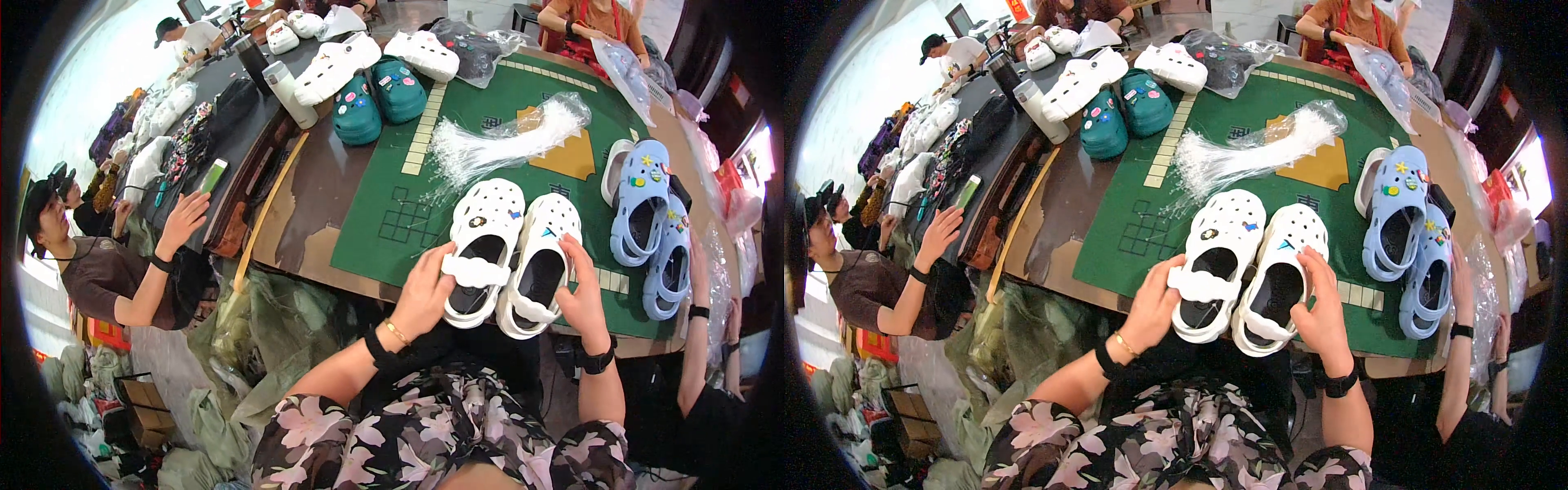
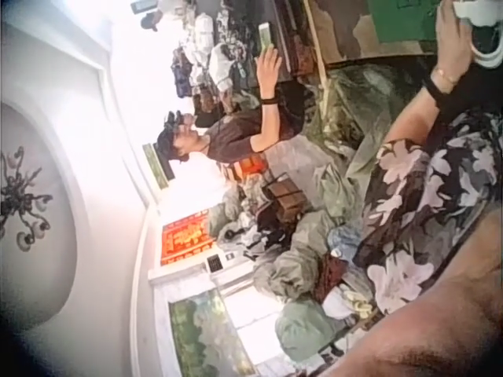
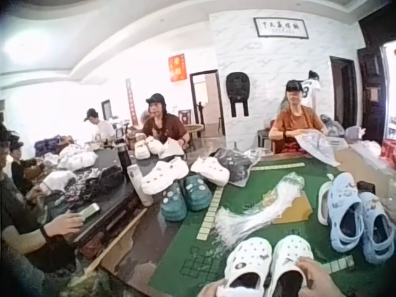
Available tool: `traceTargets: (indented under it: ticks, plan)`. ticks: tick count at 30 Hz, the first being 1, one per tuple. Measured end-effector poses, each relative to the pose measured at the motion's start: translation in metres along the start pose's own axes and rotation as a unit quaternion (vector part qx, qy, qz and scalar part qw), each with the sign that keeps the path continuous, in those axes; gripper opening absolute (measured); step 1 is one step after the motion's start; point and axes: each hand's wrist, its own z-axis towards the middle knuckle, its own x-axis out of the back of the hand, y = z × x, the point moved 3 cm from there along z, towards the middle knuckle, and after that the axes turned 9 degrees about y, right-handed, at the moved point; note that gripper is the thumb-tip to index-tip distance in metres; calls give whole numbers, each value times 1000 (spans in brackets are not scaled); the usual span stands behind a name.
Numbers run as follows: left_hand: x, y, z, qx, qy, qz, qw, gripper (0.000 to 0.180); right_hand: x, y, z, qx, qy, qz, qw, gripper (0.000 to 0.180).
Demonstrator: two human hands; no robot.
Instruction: Pack several pairs of different slippers and clogs into plastic bags and secure them with ties.
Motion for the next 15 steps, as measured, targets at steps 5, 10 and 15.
traceTargets:
  ticks: [5,10,15]
  plan:
    - [23,-34,31,119,10,-154,981,33,-2,6,-4,-1,-2,14,1000,68]
    - [10,-46,35,-74,-52,359,929,20,4,7,-6,-4,-4,8,1000,70]
    - [10,-57,30,-86,-37,400,912,6,1,7,-6,8,-6,10,1000,70]
